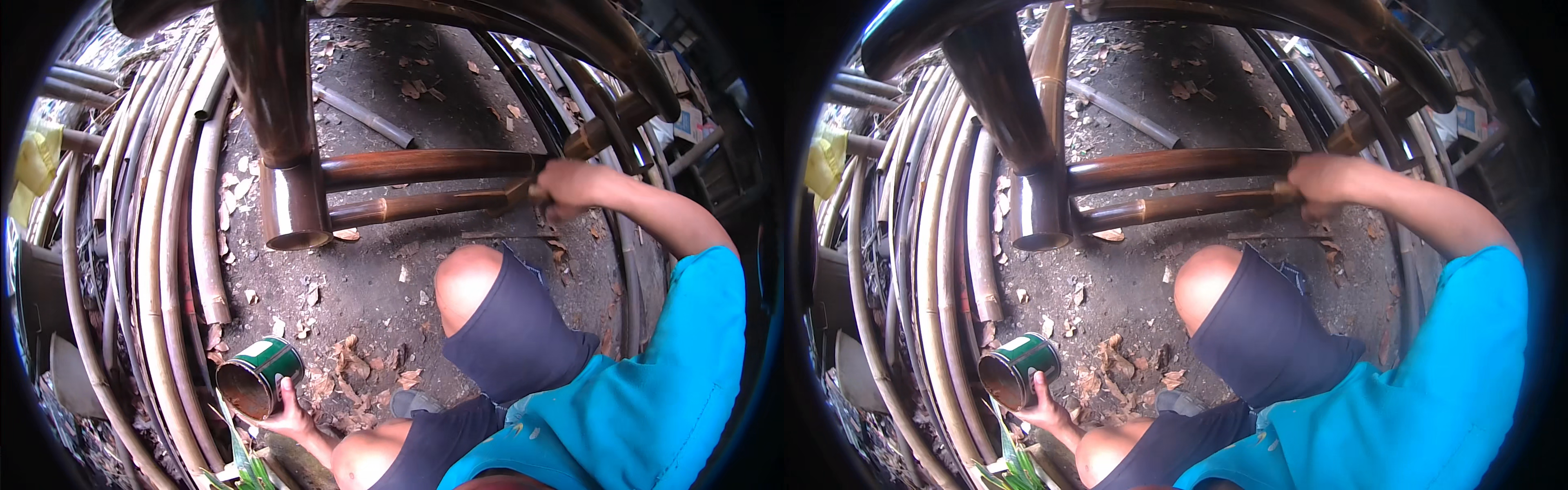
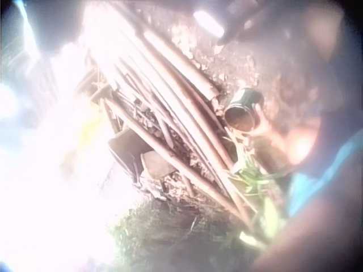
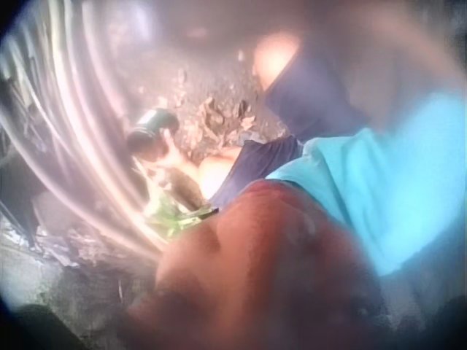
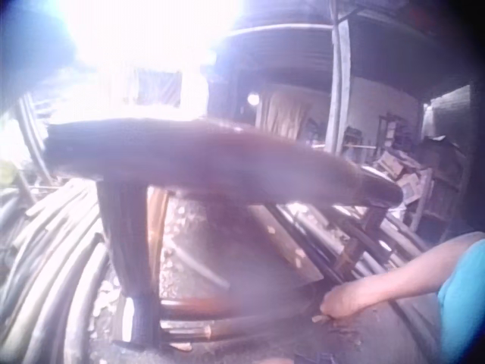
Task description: The person paints a bamboo chair with a dark varnish using a brush. They dip the brush into a can and apply the finish to the legs, frame, and slatted seat of the chair.
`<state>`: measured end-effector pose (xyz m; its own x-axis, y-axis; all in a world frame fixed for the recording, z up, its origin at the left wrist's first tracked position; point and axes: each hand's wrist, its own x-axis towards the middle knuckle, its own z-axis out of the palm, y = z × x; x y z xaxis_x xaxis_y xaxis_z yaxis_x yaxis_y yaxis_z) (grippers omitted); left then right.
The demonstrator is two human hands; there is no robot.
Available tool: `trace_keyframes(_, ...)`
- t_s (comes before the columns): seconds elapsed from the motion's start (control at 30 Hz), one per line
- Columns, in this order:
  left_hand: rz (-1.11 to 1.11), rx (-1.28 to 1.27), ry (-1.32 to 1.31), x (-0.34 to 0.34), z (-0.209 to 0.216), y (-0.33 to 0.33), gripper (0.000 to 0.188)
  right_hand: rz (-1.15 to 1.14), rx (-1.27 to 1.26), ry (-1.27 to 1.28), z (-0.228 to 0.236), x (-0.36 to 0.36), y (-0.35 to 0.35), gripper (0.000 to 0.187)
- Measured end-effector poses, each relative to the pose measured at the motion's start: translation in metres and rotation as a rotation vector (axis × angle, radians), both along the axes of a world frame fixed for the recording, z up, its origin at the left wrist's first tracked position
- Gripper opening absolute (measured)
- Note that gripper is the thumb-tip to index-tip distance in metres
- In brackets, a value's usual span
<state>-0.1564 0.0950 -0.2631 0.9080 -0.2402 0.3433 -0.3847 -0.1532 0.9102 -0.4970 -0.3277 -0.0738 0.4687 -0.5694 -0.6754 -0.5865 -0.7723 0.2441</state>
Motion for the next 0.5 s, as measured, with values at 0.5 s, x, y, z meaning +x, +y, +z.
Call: trace_keyframes(0.5,0.141,0.015,0.111,-0.022,-0.018,0.003,0.078,-0.454,-0.240,-1.131,-0.078,0.036,-0.291,0.039)
